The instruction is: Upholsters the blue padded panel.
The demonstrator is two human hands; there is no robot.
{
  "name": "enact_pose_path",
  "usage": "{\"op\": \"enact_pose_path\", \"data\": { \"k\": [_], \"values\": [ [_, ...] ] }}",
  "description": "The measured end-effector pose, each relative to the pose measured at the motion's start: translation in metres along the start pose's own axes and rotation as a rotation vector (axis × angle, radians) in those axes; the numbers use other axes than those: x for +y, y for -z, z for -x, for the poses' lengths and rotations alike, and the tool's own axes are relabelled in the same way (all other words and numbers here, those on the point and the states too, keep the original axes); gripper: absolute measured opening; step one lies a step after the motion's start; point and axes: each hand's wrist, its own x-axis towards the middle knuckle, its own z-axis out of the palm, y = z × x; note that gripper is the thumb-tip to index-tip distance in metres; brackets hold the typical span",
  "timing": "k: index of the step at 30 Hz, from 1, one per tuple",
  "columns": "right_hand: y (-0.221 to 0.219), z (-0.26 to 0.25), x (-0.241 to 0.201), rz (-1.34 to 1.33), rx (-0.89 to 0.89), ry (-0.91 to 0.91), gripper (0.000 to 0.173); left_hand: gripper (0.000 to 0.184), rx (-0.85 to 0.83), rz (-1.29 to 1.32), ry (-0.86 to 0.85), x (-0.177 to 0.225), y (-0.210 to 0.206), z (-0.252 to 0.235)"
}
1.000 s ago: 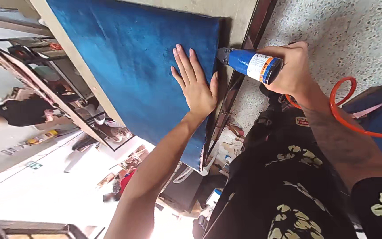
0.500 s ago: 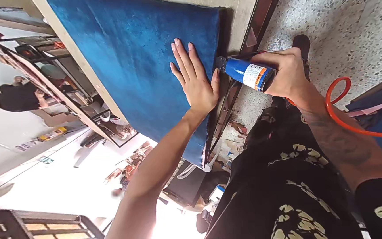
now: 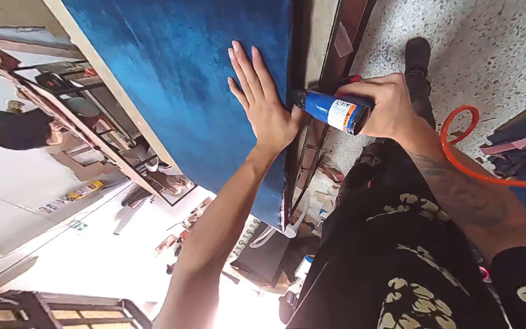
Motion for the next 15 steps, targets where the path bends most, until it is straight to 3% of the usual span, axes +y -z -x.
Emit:
{"op": "enact_pose_path", "data": {
  "k": [2, 4, 8, 15],
  "values": [
    [0.004, 0.006, -0.001, -0.016, 0.010, -0.003, 0.035, 0.106, -0.104, 0.187, -0.086, -0.015, 0.015, 0.016],
    [0.006, 0.015, 0.000, -0.024, 0.026, -0.028, 0.036, 0.085, -0.061, 0.359, -0.109, -0.037, 0.017, 0.025],
    [-0.003, 0.017, 0.000, -0.035, 0.025, -0.052, 0.035, 0.079, -0.045, 0.056, -0.096, -0.042, -0.001, 0.036],
    [-0.019, 0.012, -0.002, -0.030, 0.047, -0.018, 0.033, 0.088, -0.120, 0.003, -0.221, -0.038, -0.004, 0.051]
  ]
}}
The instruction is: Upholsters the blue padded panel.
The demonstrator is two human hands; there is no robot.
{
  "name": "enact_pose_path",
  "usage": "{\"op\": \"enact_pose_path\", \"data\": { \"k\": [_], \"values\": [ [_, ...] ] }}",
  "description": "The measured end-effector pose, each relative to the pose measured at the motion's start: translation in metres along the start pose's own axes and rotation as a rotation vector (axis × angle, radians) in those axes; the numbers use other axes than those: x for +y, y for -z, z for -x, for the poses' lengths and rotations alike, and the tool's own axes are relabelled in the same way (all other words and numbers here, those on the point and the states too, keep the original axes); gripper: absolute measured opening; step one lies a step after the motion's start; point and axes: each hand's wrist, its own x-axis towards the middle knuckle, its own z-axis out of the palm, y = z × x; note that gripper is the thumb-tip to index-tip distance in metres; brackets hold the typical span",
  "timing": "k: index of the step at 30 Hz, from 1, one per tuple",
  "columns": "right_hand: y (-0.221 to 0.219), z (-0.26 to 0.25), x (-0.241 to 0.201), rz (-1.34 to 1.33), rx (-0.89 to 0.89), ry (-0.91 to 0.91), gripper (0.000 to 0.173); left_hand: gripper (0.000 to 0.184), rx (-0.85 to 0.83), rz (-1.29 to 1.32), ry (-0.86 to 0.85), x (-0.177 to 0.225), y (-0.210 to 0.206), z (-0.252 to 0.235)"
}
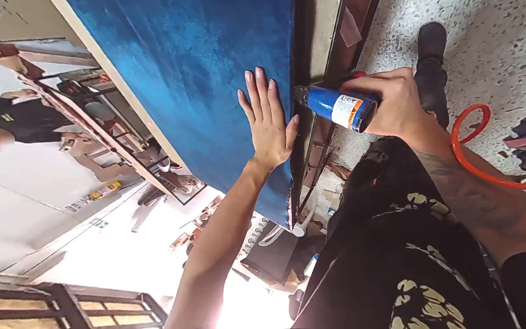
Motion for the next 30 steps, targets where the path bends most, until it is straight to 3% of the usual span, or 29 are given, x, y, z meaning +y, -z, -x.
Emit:
{"op": "enact_pose_path", "data": {
  "k": [6, 19, 26, 30],
  "values": [
    [-0.005, 0.003, 0.000, 0.049, -0.025, 0.021, 0.035, 0.089, 0.025, -0.020, 0.070, 0.008, -0.002, 0.000],
    [-0.024, 0.041, -0.008, -0.021, 0.006, 0.012, 0.036, 0.100, 0.004, -0.014, 0.047, 0.016, 0.006, 0.006],
    [-0.025, 0.039, -0.010, 0.089, -0.044, 0.023, 0.034, 0.107, 0.010, -0.028, 0.030, 0.015, 0.007, 0.006],
    [0.005, 0.051, -0.040, 0.120, 0.033, -0.073, 0.037, 0.095, 0.081, -0.052, 0.185, 0.021, -0.005, 0.014]
  ]
}}
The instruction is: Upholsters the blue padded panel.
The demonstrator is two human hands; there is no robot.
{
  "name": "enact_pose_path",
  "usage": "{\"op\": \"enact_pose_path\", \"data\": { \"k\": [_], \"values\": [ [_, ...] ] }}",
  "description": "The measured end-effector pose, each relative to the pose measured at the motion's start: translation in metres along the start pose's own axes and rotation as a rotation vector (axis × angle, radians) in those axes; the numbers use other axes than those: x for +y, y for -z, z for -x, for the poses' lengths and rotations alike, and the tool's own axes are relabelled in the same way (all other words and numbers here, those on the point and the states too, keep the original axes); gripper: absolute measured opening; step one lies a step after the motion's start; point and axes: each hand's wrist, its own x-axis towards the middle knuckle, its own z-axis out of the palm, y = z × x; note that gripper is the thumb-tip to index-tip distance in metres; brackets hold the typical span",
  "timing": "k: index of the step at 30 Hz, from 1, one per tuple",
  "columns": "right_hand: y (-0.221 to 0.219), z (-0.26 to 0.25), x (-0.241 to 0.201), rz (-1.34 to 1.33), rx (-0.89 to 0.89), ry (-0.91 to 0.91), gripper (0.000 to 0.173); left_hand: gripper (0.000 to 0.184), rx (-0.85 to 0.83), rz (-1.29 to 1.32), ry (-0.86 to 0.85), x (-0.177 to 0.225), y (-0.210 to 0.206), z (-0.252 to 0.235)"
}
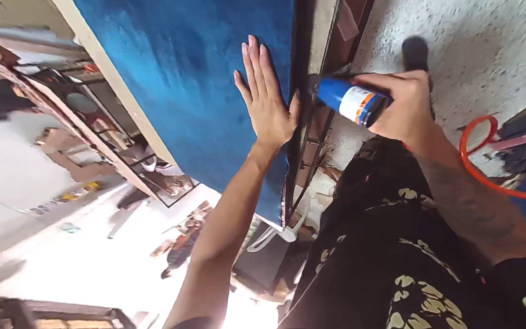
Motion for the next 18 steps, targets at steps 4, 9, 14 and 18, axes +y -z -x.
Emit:
{"op": "enact_pose_path", "data": {
  "k": [4, 9, 14, 18],
  "values": [
    [0.050, -0.013, -0.057, 0.327, 0.017, -0.064, 0.056, 0.095, 0.096, 0.034, 0.330, 0.032, -0.021, 0.057],
    [0.047, -0.083, -0.131, 0.661, -0.445, 0.218, 0.066, 0.054, 0.224, 0.425, 0.596, 0.048, -0.036, 0.195],
    [-0.042, -0.162, -0.141, 0.702, -0.879, 0.647, 0.056, 0.033, 0.260, 0.416, 0.880, 0.041, -0.035, 0.294],
    [-0.100, -0.192, -0.144, 0.641, -0.830, 0.772, 0.048, 0.027, 0.402, 0.533, 0.959, 0.045, -0.031, 0.285]
  ]
}}
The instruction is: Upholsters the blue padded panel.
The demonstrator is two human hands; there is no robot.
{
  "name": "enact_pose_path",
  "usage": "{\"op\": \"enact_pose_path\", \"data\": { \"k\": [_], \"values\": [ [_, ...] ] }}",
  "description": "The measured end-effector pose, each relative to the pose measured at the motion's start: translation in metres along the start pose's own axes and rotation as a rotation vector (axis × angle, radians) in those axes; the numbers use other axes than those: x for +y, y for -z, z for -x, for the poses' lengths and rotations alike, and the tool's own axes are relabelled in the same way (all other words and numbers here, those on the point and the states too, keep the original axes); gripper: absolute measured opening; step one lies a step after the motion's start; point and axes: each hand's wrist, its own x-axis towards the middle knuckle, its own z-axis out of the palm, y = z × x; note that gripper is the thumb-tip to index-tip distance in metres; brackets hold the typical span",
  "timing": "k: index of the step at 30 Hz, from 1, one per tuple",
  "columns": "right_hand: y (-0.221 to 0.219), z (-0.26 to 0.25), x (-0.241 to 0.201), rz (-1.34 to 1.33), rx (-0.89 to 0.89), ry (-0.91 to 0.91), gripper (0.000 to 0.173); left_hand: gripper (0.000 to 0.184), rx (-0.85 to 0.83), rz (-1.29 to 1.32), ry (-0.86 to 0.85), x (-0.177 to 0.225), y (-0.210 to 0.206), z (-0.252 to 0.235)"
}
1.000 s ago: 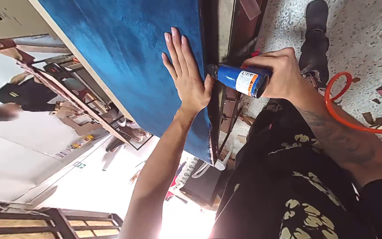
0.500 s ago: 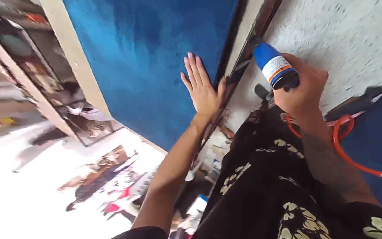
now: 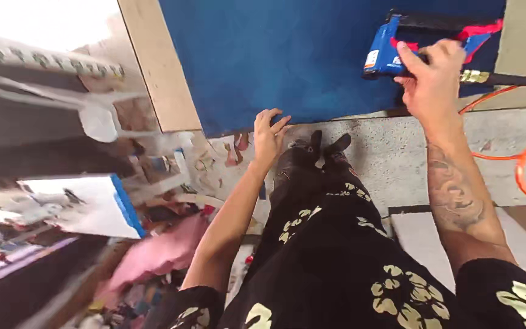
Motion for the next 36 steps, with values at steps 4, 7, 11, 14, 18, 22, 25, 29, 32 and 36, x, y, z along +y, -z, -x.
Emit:
{"op": "enact_pose_path", "data": {
  "k": [4, 7, 11, 14, 18, 22, 25, 29, 32, 36],
  "values": [
    [0.002, 0.014, -0.070, -0.034, -0.039, -0.020, 0.042, 0.029, 0.034, 0.099, -0.186, 0.057, -0.041, -0.032],
    [-0.042, 0.047, -0.088, -0.089, -0.146, 0.149, 0.030, 0.023, 0.082, 0.110, -0.316, 0.092, -0.073, -0.057],
    [-0.067, 0.054, -0.063, -0.144, -0.015, 0.250, 0.022, 0.022, 0.078, 0.137, -0.339, 0.099, -0.076, -0.071],
    [-0.070, 0.049, -0.061, -0.180, 0.022, 0.255, 0.020, 0.021, 0.040, 0.073, -0.207, 0.109, -0.072, -0.080],
    [-0.091, 0.047, -0.052, -0.166, 0.108, 0.318, 0.012, 0.015, -0.133, -0.011, 0.012, 0.139, -0.052, -0.086],
    [-0.109, 0.042, -0.029, -0.212, 0.143, 0.494, 0.019, 0.017, -0.250, 0.024, 0.018, 0.144, -0.050, -0.090],
    [-0.117, 0.043, -0.021, -0.292, 0.140, 0.626, 0.021, 0.018, -0.288, 0.017, -0.007, 0.145, -0.054, -0.078],
    [-0.118, 0.040, -0.014, -0.290, 0.156, 0.758, 0.022, 0.015, -0.440, 0.029, -0.164, 0.134, -0.044, -0.090],
    [-0.113, 0.033, -0.013, -0.255, 0.152, 0.830, 0.018, 0.024, -0.457, 0.116, -0.291, 0.104, -0.027, -0.134],
    [-0.112, 0.039, -0.010, -0.316, 0.153, 0.909, 0.016, 0.065, -0.433, -0.199, -0.488, 0.100, -0.055, -0.151]
  ]
}}
